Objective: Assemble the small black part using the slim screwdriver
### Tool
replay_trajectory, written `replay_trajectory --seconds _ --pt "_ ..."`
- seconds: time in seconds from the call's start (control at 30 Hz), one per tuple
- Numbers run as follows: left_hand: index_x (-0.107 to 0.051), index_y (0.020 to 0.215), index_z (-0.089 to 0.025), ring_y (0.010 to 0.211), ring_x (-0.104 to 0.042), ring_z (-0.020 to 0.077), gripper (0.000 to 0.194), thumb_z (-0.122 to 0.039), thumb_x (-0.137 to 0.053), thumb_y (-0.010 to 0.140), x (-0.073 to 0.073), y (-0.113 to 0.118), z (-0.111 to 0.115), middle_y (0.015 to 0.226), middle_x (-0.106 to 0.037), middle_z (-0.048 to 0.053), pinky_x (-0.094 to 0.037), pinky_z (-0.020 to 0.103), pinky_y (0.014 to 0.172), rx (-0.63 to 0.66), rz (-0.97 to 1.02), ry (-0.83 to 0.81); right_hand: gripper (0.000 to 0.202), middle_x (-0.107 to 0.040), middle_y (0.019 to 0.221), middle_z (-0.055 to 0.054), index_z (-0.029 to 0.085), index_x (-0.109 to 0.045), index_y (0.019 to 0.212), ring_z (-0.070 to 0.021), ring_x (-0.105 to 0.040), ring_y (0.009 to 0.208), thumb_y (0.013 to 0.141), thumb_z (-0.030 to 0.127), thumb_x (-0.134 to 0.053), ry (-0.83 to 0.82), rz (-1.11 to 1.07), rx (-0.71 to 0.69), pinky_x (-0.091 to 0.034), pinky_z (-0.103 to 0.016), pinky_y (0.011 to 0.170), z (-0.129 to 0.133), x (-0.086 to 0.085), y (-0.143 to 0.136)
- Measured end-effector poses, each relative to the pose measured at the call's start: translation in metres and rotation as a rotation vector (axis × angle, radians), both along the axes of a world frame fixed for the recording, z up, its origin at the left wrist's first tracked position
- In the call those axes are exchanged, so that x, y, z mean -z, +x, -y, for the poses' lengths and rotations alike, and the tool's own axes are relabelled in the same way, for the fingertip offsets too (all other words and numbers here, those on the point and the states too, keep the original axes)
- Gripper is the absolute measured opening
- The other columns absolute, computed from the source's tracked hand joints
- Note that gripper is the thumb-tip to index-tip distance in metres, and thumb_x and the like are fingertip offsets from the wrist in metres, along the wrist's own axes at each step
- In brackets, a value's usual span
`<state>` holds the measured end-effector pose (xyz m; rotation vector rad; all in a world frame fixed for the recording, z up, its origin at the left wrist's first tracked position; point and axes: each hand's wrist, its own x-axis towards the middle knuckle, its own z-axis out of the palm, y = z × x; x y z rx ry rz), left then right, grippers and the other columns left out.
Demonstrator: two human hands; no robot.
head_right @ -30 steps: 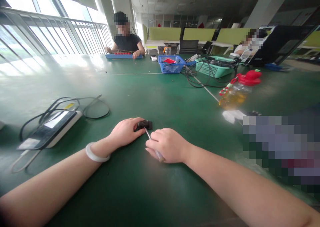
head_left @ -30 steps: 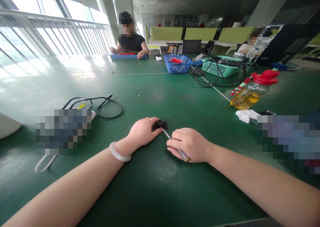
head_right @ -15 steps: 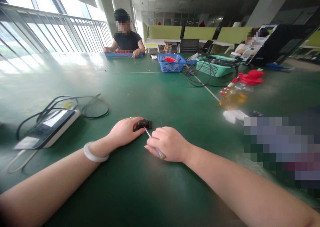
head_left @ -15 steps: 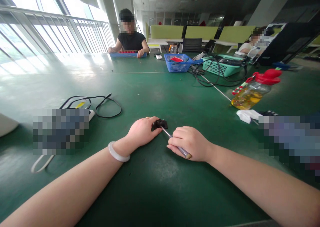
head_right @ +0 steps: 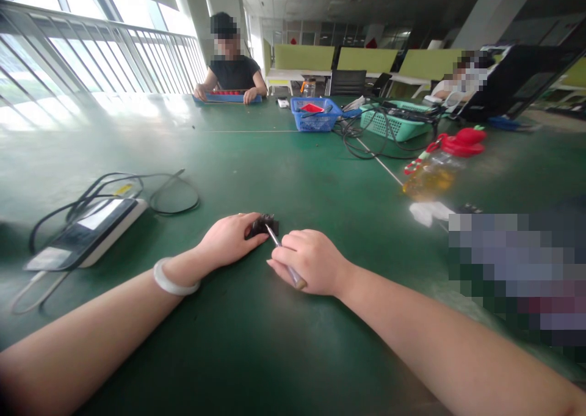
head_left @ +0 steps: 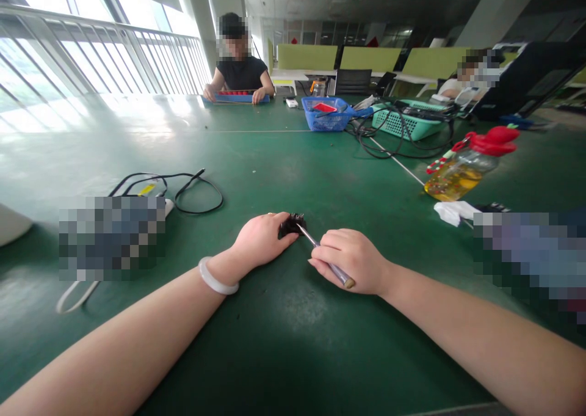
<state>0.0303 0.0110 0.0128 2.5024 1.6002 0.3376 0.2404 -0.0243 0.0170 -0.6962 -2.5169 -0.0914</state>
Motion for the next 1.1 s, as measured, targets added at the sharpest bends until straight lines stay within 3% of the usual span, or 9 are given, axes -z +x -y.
replay_trajectory --seconds 0.43,0.73,0.93,1.1 --pt "-0.062 0.098 -0.023 0.079 -0.063 0.0209 0.029 -0.045 -0.051 0.084 -0.0032 0.0015 0.0020 0.089 -0.067 0.004 -0.045 0.029 0.065 0.005 0.060 0.004 0.029 -0.055 0.063 -0.001 0.017 -0.064 0.070 -0.0120 -0.048 0.059 0.088 0.038 -0.053 -0.067 -0.021 -0.017 -0.033 -0.025 0.056 -0.0016 0.0009 0.0036" --pt "-0.063 0.100 -0.024 0.078 -0.062 0.0209 0.028 -0.044 -0.053 0.083 0.0016 -0.0014 -0.0014 0.088 -0.067 0.003 -0.044 0.029 0.062 -0.002 0.078 0.009 0.025 -0.053 0.059 -0.001 0.016 -0.063 0.067 -0.0115 -0.046 0.055 0.088 0.025 -0.051 -0.046 -0.156 0.084 -0.034 -0.026 0.056 -0.0002 -0.0010 0.0022" --pt "-0.062 0.101 -0.024 0.077 -0.062 0.0212 0.028 -0.045 -0.052 0.084 0.0027 -0.0015 -0.0019 0.088 -0.067 0.003 -0.044 0.029 0.062 0.003 0.077 0.021 0.020 -0.057 0.063 -0.002 0.017 -0.064 0.073 -0.0124 -0.050 0.059 0.087 0.028 -0.053 -0.090 -0.109 -0.029 -0.036 -0.026 0.058 -0.0003 0.0002 0.0015" --pt "-0.063 0.104 -0.024 0.077 -0.063 0.0212 0.031 -0.044 -0.053 0.083 0.0013 -0.0008 -0.0017 0.088 -0.067 0.004 -0.045 0.030 0.065 0.008 0.087 0.002 0.018 -0.059 0.068 -0.003 0.017 -0.063 0.079 -0.0131 -0.052 0.061 0.088 0.025 -0.051 -0.157 -0.161 0.093 -0.039 -0.026 0.060 -0.0024 0.0000 0.0008"
